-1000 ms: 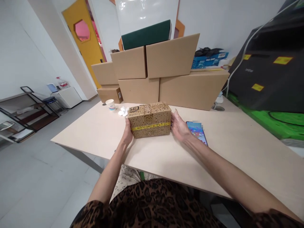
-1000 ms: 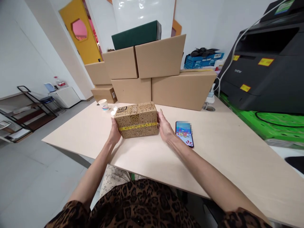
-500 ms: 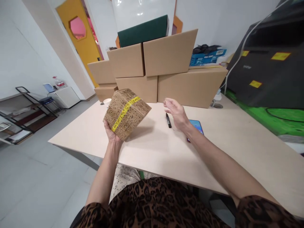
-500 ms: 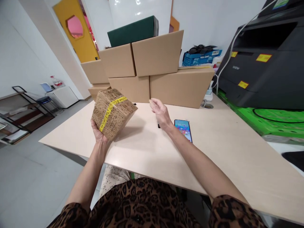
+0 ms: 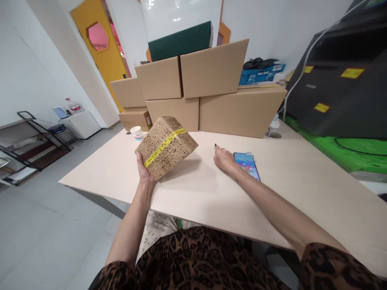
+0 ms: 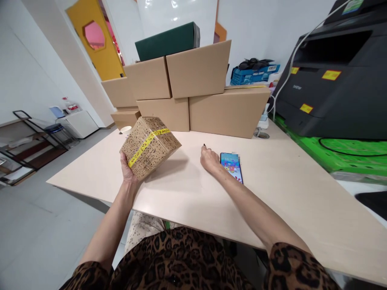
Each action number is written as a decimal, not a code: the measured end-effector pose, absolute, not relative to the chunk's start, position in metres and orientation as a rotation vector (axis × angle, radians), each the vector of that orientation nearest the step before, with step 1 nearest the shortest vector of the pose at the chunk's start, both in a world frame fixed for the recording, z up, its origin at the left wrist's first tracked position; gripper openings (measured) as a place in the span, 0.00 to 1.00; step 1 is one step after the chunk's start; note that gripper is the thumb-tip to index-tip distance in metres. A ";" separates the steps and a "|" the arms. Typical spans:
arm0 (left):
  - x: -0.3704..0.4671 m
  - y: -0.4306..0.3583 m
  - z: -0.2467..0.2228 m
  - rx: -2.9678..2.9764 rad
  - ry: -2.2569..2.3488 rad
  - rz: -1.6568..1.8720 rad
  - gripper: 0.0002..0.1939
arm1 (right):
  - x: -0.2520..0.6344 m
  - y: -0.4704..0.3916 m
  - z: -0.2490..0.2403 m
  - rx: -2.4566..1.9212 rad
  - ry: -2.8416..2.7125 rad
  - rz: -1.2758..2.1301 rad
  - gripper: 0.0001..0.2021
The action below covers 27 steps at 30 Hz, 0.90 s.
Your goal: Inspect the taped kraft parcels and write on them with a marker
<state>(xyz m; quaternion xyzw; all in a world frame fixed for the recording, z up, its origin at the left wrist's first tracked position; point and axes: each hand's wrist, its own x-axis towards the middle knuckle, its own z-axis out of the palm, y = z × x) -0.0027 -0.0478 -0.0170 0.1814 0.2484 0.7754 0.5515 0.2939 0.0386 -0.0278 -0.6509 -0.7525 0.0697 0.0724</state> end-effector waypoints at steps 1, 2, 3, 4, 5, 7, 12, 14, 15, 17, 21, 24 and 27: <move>-0.003 -0.048 -0.017 0.433 0.588 1.834 0.35 | 0.299 0.036 -0.025 -1.971 -2.264 0.196 0.24; -0.003 -0.048 -0.017 0.431 0.589 1.836 0.34 | 0.306 0.031 -0.022 -1.973 -2.275 0.184 0.23; -0.003 -0.048 -0.017 0.425 0.589 1.840 0.34 | 0.314 0.024 -0.020 -1.952 -2.305 0.161 0.22; -0.003 -0.048 -0.017 0.417 0.590 1.843 0.34 | 0.324 0.015 -0.019 -1.909 -2.350 0.136 0.21; -0.003 -0.048 -0.017 0.412 0.589 1.845 0.33 | 0.335 0.004 -0.019 -1.851 -2.403 0.108 0.20; -0.003 -0.047 -0.017 0.411 0.585 1.846 0.33 | 0.363 -0.018 -0.022 -1.676 -2.573 -0.002 0.18; 0.000 -0.047 -0.015 0.393 0.588 1.845 0.35 | 0.426 -0.047 -0.040 -1.544 -2.690 0.058 0.20; 0.000 -0.047 -0.015 0.395 0.585 1.851 0.34 | 0.436 -0.044 -0.046 -1.505 -2.703 0.080 0.22; 0.000 -0.047 -0.016 0.396 0.585 1.856 0.34 | 0.438 -0.039 -0.049 -1.478 -2.712 0.084 0.23; -0.001 -0.047 -0.016 0.397 0.593 1.868 0.33 | 0.436 -0.027 -0.052 -1.419 -2.719 0.083 0.23; -0.003 -0.046 -0.018 0.414 0.600 1.885 0.33 | 0.427 0.004 -0.050 -1.324 -2.714 0.075 0.23; -0.002 -0.046 -0.017 0.432 0.591 1.873 0.32 | 0.424 0.026 -0.048 -1.342 -2.709 0.069 0.23; -0.001 -0.046 -0.016 0.424 0.587 1.863 0.32 | 0.415 0.040 -0.048 -1.406 -2.650 0.050 0.24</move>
